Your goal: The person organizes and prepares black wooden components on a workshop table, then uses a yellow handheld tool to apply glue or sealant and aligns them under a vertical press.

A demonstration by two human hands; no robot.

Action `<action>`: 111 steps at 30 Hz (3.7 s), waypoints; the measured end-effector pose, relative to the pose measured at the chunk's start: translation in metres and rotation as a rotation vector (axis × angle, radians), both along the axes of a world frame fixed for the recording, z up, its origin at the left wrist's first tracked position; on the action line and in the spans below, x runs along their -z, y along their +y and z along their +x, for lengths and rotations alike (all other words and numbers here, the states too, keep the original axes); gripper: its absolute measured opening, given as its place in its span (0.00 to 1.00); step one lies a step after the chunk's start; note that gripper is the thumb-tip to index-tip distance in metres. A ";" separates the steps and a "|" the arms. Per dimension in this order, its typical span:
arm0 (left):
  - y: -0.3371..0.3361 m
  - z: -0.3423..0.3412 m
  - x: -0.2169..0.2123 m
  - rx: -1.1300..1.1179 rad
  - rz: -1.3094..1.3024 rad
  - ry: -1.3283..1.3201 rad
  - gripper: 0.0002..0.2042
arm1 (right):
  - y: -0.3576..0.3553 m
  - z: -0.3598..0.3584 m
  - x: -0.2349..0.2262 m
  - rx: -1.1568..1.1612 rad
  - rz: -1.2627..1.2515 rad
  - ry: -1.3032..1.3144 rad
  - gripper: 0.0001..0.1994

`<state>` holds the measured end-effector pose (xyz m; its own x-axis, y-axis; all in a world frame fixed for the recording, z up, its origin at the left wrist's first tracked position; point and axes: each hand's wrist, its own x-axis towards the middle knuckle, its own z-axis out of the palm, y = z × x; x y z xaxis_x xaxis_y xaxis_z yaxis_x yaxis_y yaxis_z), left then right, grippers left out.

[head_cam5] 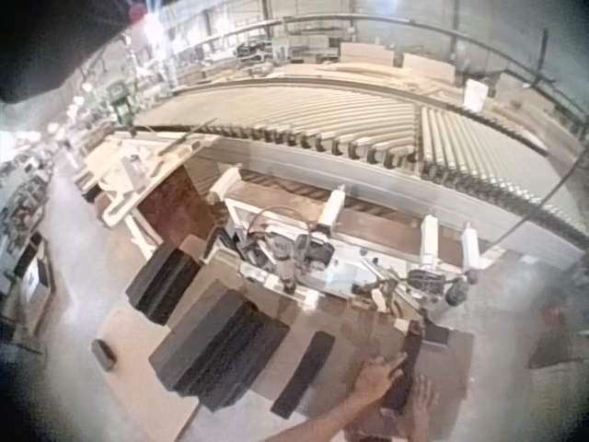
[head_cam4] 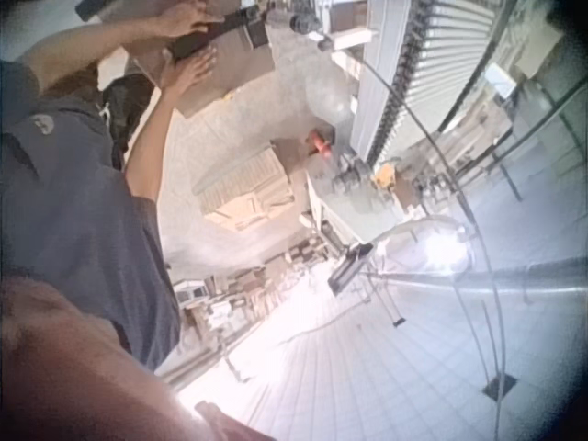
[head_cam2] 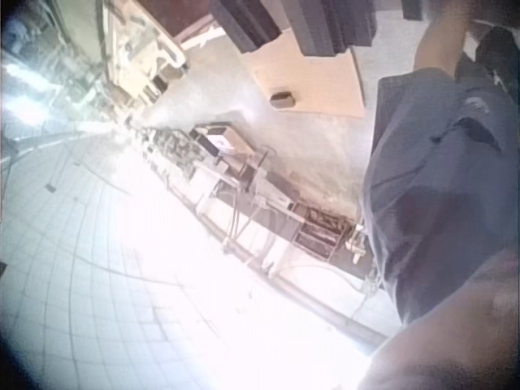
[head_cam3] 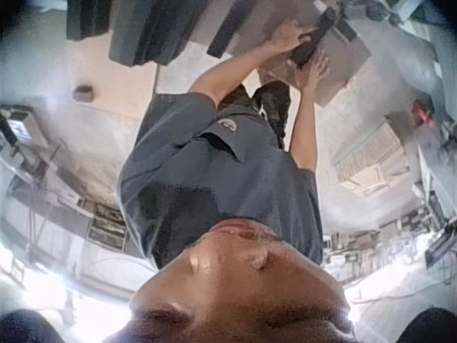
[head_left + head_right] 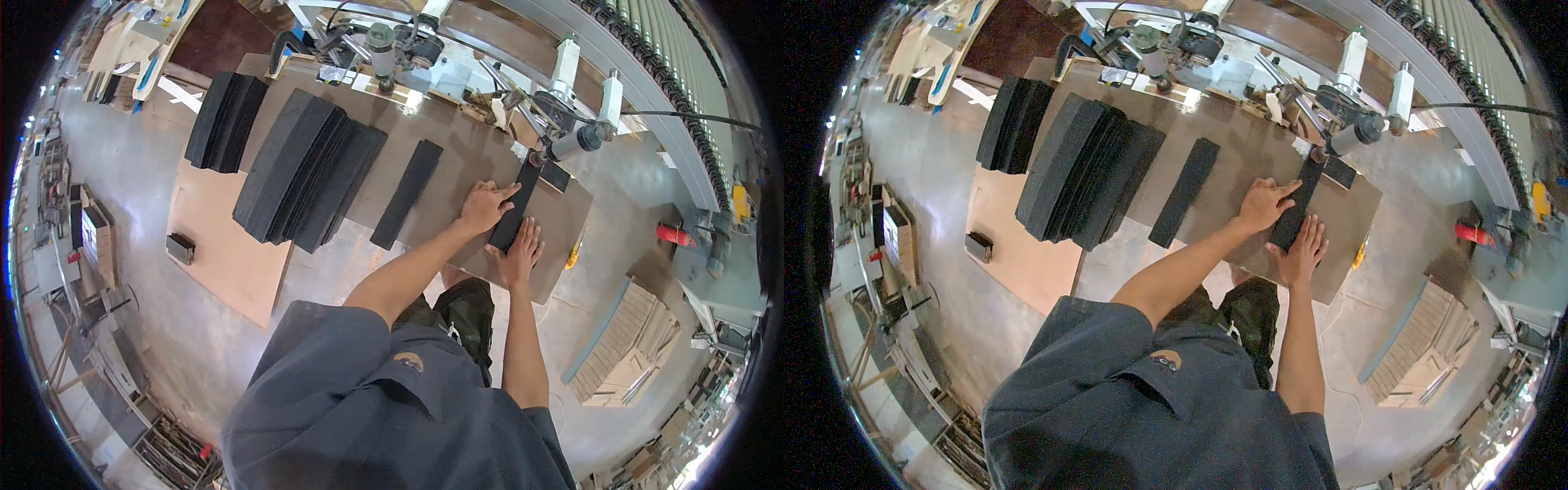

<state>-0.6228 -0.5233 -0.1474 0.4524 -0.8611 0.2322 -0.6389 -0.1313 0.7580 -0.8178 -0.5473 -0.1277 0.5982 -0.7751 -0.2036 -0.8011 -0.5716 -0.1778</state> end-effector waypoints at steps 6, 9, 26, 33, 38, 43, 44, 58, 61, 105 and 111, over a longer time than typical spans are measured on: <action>0.003 -0.002 -0.007 -0.012 0.015 0.020 0.27 | 0.002 0.001 0.000 0.020 -0.012 0.032 0.69; 0.003 0.002 0.002 -0.005 -0.070 0.038 0.27 | 0.005 0.007 0.001 0.014 -0.002 0.025 0.69; 0.001 -0.003 -0.009 -0.028 0.114 0.026 0.28 | 0.002 0.003 -0.005 0.007 -0.032 0.015 0.68; -0.016 -0.049 -0.035 -0.135 0.386 0.074 0.45 | -0.002 -0.010 0.009 0.009 0.010 -0.006 0.71; -0.020 -0.069 -0.039 -0.194 0.351 -0.051 0.48 | -0.014 -0.028 0.031 -0.033 0.106 -0.078 0.77; -0.018 -0.071 -0.026 -0.239 0.354 -0.128 0.47 | -0.013 -0.022 0.021 -0.056 0.173 -0.012 0.81; -0.017 -0.070 -0.024 -0.234 0.331 -0.142 0.46 | -0.013 -0.020 0.020 -0.060 0.174 -0.009 0.81; 0.021 -0.065 -0.027 -0.162 0.272 -0.167 0.43 | -0.021 -0.030 0.040 -0.040 0.155 -0.146 0.81; 0.055 -0.045 -0.045 -0.179 0.177 -0.038 0.44 | -0.023 -0.031 0.033 -0.019 0.187 -0.122 0.81; 0.229 0.127 -0.112 -0.769 0.484 -0.598 0.27 | -0.003 -0.044 0.005 0.268 0.196 -0.074 0.73; 0.202 0.115 -0.128 -0.686 0.490 -0.432 0.30 | -0.003 -0.047 0.003 0.258 0.179 -0.056 0.74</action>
